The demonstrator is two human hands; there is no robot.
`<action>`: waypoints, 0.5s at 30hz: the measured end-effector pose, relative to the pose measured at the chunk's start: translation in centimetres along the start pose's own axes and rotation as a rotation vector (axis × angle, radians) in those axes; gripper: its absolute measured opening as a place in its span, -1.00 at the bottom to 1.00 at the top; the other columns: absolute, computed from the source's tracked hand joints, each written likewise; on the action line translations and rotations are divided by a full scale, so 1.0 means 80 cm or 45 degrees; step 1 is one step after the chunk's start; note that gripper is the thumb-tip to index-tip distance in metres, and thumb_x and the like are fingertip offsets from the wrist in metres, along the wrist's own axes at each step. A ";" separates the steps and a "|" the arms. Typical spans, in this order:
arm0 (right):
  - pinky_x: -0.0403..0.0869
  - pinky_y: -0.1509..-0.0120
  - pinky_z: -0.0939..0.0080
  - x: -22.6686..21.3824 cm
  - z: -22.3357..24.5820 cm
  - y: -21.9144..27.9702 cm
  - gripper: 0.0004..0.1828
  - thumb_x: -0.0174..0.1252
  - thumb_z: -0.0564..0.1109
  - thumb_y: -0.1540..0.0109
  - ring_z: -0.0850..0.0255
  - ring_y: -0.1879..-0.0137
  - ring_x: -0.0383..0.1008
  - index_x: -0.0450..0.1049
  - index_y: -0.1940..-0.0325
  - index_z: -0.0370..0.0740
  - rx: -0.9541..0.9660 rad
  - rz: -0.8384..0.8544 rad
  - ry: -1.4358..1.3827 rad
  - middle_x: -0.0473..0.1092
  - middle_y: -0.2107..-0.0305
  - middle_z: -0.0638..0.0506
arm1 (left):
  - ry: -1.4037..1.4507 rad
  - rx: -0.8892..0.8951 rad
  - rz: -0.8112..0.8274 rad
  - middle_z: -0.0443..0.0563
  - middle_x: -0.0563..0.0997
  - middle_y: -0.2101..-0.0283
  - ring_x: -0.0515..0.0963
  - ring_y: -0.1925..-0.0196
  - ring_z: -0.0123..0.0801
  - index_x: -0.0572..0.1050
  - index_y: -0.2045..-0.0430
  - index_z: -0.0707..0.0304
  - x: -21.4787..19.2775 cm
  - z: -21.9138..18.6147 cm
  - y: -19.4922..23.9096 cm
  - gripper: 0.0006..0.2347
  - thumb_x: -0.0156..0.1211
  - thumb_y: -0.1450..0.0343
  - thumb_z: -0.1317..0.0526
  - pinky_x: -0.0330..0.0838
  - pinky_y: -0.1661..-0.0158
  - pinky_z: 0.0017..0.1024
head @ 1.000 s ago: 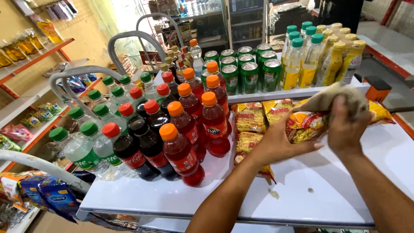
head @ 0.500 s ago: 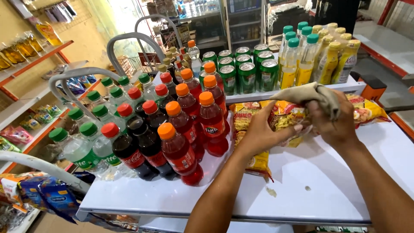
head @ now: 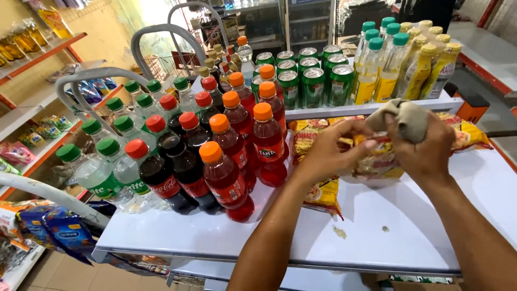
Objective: The person wipes the surface of multiple instant noodle packets with a cloth on a white display counter. They pick up each packet, wipe it thoroughly, and place it back in a neat arrangement. The person also retrieves additional packets from a lower shelf to continue the task.
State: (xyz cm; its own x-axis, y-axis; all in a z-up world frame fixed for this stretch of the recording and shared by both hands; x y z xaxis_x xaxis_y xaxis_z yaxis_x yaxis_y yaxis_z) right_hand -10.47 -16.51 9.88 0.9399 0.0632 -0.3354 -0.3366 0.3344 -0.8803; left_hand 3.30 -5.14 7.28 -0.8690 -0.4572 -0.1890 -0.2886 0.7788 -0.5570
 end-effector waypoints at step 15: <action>0.49 0.17 0.27 0.011 -0.001 0.014 -0.73 0.32 -0.08 -0.45 0.26 0.28 0.58 0.56 0.09 -0.41 0.010 -0.005 -0.187 0.54 0.38 -0.09 | -0.469 -0.087 -0.001 0.23 0.61 0.54 0.56 0.51 -0.20 0.58 0.44 0.51 -0.015 -0.025 0.002 -0.80 0.28 -0.41 0.23 0.47 0.41 -0.21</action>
State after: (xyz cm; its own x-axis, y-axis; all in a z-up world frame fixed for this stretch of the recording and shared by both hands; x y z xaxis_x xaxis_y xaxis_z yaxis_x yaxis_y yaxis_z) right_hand -10.02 -16.14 8.54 0.9395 0.1990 -0.2789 -0.3333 0.3419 -0.8787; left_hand 3.50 -3.65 9.03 -0.6698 -0.5718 -0.4737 -0.3261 0.7997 -0.5041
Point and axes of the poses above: each hand's wrist, its own y-axis away from the middle knuckle, its own x-axis out of the palm, z = x × y, the point moved 9 cm from there along -y, towards the middle knuckle
